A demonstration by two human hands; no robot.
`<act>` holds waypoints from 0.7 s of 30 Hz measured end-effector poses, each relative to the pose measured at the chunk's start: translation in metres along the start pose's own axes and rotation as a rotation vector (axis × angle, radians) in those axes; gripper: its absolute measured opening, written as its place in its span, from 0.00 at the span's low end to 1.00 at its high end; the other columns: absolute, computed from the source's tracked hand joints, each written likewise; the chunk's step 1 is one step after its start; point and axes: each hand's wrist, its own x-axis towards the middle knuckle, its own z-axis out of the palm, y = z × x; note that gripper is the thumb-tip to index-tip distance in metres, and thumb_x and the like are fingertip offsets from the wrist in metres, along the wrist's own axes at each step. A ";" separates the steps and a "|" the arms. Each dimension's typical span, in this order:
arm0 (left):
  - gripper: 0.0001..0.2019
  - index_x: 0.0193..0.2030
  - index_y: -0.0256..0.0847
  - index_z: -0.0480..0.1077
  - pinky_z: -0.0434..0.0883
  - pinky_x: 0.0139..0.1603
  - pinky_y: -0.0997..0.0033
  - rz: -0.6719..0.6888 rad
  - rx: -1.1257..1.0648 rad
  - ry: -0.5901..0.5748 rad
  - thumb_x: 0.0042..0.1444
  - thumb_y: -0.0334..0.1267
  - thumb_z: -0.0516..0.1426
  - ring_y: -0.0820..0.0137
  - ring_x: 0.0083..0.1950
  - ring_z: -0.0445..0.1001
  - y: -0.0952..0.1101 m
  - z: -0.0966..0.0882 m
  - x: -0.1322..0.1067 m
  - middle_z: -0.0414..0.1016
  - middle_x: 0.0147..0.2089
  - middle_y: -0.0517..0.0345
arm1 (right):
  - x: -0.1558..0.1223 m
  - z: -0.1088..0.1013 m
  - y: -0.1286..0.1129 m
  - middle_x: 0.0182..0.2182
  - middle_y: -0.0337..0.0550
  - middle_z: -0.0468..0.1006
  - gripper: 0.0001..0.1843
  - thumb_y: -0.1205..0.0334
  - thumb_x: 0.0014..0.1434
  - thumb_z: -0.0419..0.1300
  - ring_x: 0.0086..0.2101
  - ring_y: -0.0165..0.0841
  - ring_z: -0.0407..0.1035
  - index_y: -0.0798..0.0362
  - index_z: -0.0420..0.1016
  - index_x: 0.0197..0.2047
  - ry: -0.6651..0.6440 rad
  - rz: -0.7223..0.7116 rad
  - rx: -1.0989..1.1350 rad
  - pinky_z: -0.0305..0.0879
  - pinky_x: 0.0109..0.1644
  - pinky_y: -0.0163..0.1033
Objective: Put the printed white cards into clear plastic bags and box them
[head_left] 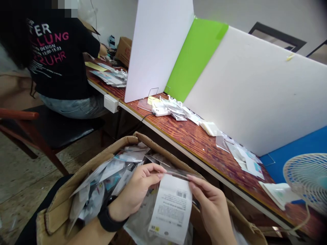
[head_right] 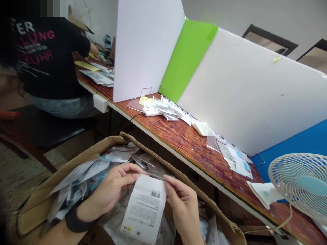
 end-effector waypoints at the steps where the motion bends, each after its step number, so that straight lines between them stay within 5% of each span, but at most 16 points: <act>1: 0.03 0.29 0.36 0.74 0.66 0.29 0.76 -0.004 -0.008 -0.007 0.46 0.31 0.61 0.73 0.28 0.72 0.000 -0.002 0.000 0.78 0.28 0.55 | 0.000 -0.002 0.002 0.34 0.41 0.83 0.07 0.58 0.51 0.65 0.34 0.34 0.75 0.45 0.82 0.35 0.005 -0.033 -0.014 0.70 0.37 0.32; 10: 0.05 0.18 0.38 0.74 0.59 0.24 0.79 0.020 -0.152 -0.054 0.39 0.27 0.60 0.77 0.22 0.67 0.001 -0.006 -0.003 0.75 0.21 0.58 | -0.009 -0.016 -0.009 0.32 0.38 0.82 0.18 0.74 0.52 0.57 0.32 0.33 0.75 0.42 0.80 0.36 -0.153 -0.508 -0.149 0.69 0.34 0.34; 16: 0.07 0.24 0.37 0.76 0.68 0.38 0.68 0.120 -0.195 -0.179 0.46 0.32 0.56 0.62 0.36 0.76 0.001 -0.007 -0.011 0.79 0.28 0.50 | -0.014 -0.016 -0.017 0.35 0.45 0.82 0.12 0.63 0.57 0.55 0.36 0.42 0.74 0.45 0.81 0.37 -0.193 -0.468 -0.130 0.69 0.40 0.43; 21: 0.03 0.29 0.39 0.75 0.69 0.40 0.67 0.154 -0.092 -0.193 0.49 0.32 0.58 0.59 0.41 0.77 -0.001 -0.010 -0.010 0.81 0.37 0.50 | -0.011 -0.011 -0.013 0.34 0.41 0.81 0.11 0.68 0.54 0.60 0.35 0.38 0.74 0.42 0.80 0.37 -0.120 -0.407 -0.168 0.70 0.38 0.39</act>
